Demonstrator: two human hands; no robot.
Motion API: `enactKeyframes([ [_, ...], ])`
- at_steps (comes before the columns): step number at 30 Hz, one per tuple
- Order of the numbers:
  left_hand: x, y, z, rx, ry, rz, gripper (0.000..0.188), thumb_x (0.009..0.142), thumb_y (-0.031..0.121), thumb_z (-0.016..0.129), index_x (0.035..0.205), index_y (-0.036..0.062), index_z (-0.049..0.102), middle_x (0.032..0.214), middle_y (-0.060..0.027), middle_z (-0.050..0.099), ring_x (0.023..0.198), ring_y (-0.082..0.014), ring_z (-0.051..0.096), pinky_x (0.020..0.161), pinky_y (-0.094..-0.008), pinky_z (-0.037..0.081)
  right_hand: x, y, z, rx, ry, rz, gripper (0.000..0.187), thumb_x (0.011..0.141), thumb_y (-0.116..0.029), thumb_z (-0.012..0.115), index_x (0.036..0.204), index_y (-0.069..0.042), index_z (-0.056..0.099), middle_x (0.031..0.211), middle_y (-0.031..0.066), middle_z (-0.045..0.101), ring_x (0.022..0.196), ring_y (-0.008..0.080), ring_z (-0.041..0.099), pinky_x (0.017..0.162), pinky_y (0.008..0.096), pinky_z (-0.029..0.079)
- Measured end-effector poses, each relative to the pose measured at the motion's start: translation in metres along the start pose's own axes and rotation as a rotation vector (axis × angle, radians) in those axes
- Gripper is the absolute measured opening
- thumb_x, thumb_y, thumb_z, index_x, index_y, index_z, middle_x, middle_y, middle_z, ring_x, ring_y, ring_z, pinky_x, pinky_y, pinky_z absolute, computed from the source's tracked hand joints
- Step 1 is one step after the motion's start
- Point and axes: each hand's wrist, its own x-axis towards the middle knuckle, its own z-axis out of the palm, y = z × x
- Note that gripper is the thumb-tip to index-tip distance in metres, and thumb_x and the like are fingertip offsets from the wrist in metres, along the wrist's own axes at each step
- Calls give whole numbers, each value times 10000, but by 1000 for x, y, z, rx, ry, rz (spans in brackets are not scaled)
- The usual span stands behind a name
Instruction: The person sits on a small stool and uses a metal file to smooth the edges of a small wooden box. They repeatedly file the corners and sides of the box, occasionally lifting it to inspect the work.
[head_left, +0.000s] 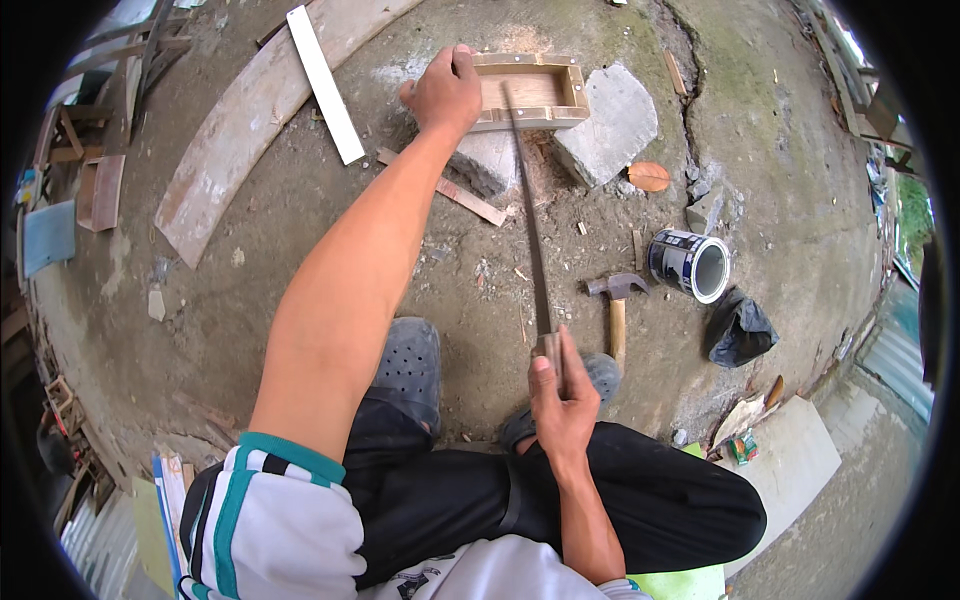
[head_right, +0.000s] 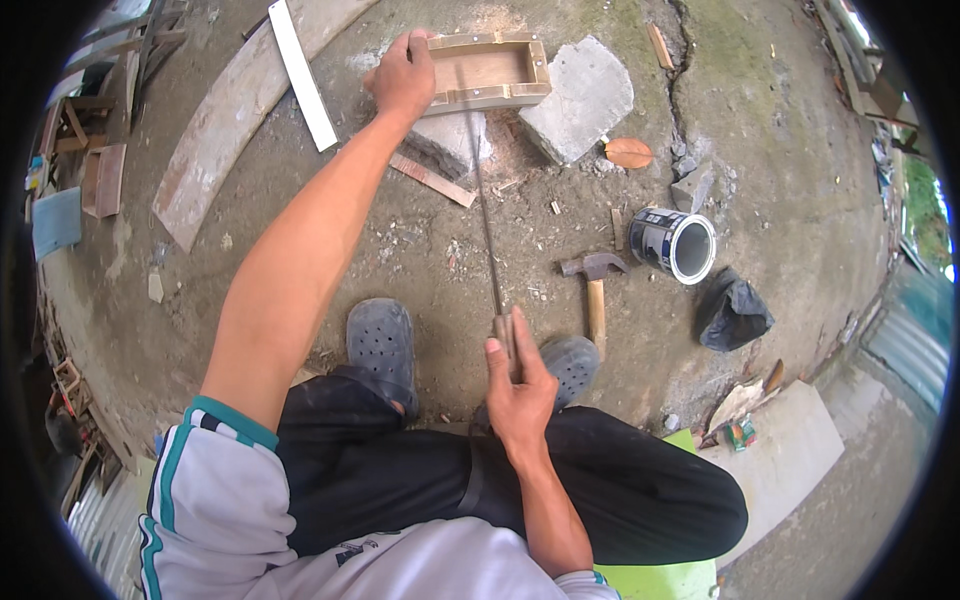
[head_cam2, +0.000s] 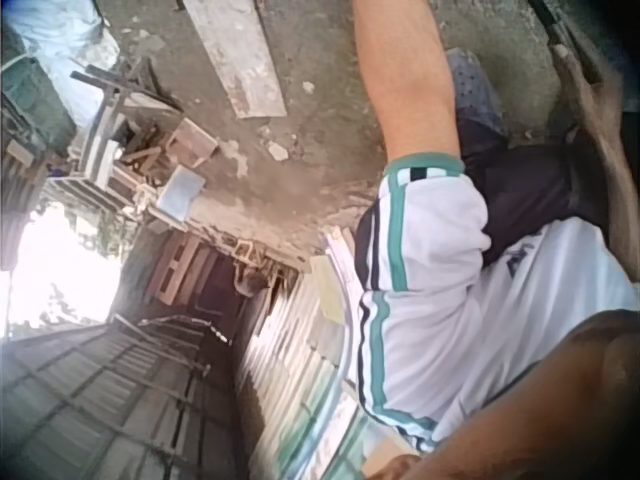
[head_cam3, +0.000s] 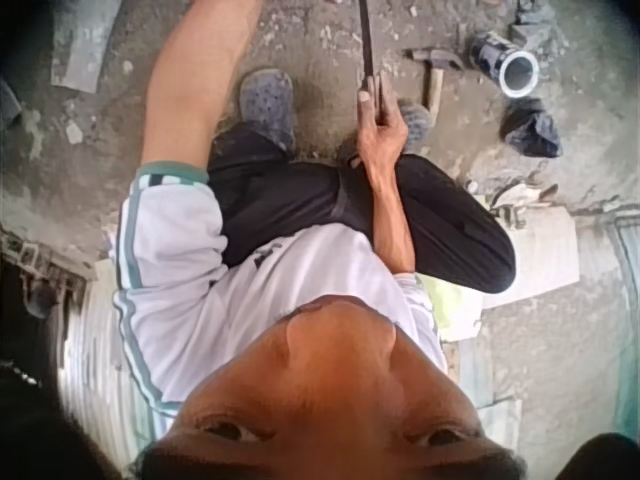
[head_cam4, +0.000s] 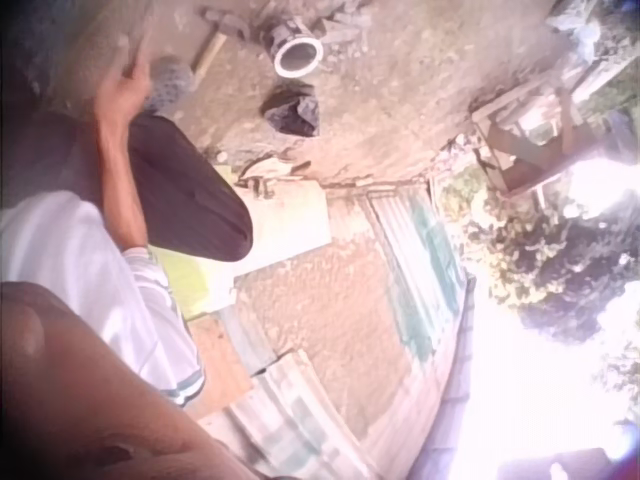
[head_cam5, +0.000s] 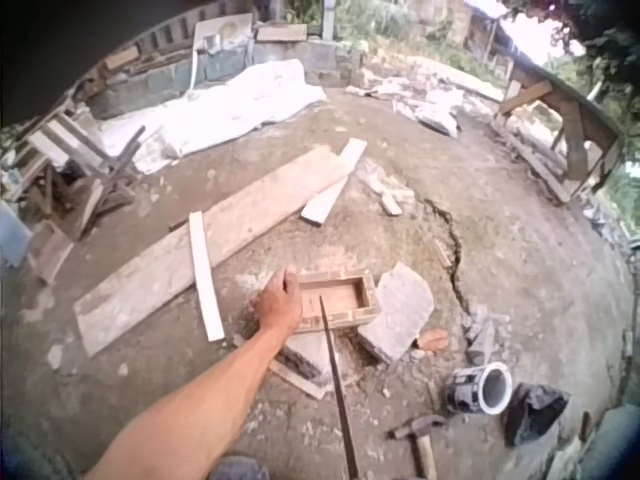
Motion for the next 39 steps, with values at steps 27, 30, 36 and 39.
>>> enactKeyframes([
  [27, -78, 99, -45, 901, -485, 136, 554, 1035, 496, 531, 861, 31, 777, 714, -154, 725, 697, -274, 701, 903, -497, 466, 4, -54, -21, 747, 74, 10, 579, 1051, -195, 642, 1567, -33, 433, 735, -12, 590, 550, 42, 504, 474, 231, 408],
  [30, -99, 67, -32, 725, -244, 69, 570, 1038, 474, 528, 835, 3, 776, 767, -195, 742, 767, -343, 736, 848, -536, 515, 1, -63, -19, 772, 11, 16, 579, 1050, -198, 645, 1567, -40, 437, 756, -16, 594, 564, 40, 505, 484, 226, 410],
  [36, -61, 42, -29, -292, -298, -562, 428, 1069, 269, 539, 1035, -130, 688, 1033, -209, 767, 903, -207, 770, 671, -315, 607, -2, -64, -14, 828, -34, 16, 574, 1053, -203, 641, 1567, -44, 440, 840, -19, 618, 603, 31, 502, 498, 221, 415],
  [39, -38, 59, -65, 154, -499, -343, 493, 1028, 376, 600, 1212, -79, 641, 1148, -191, 743, 979, -205, 757, 725, -393, 600, -2, -62, -18, 861, -25, 27, 574, 1052, -201, 643, 1566, -44, 441, 855, -18, 620, 603, 30, 497, 499, 221, 417],
])
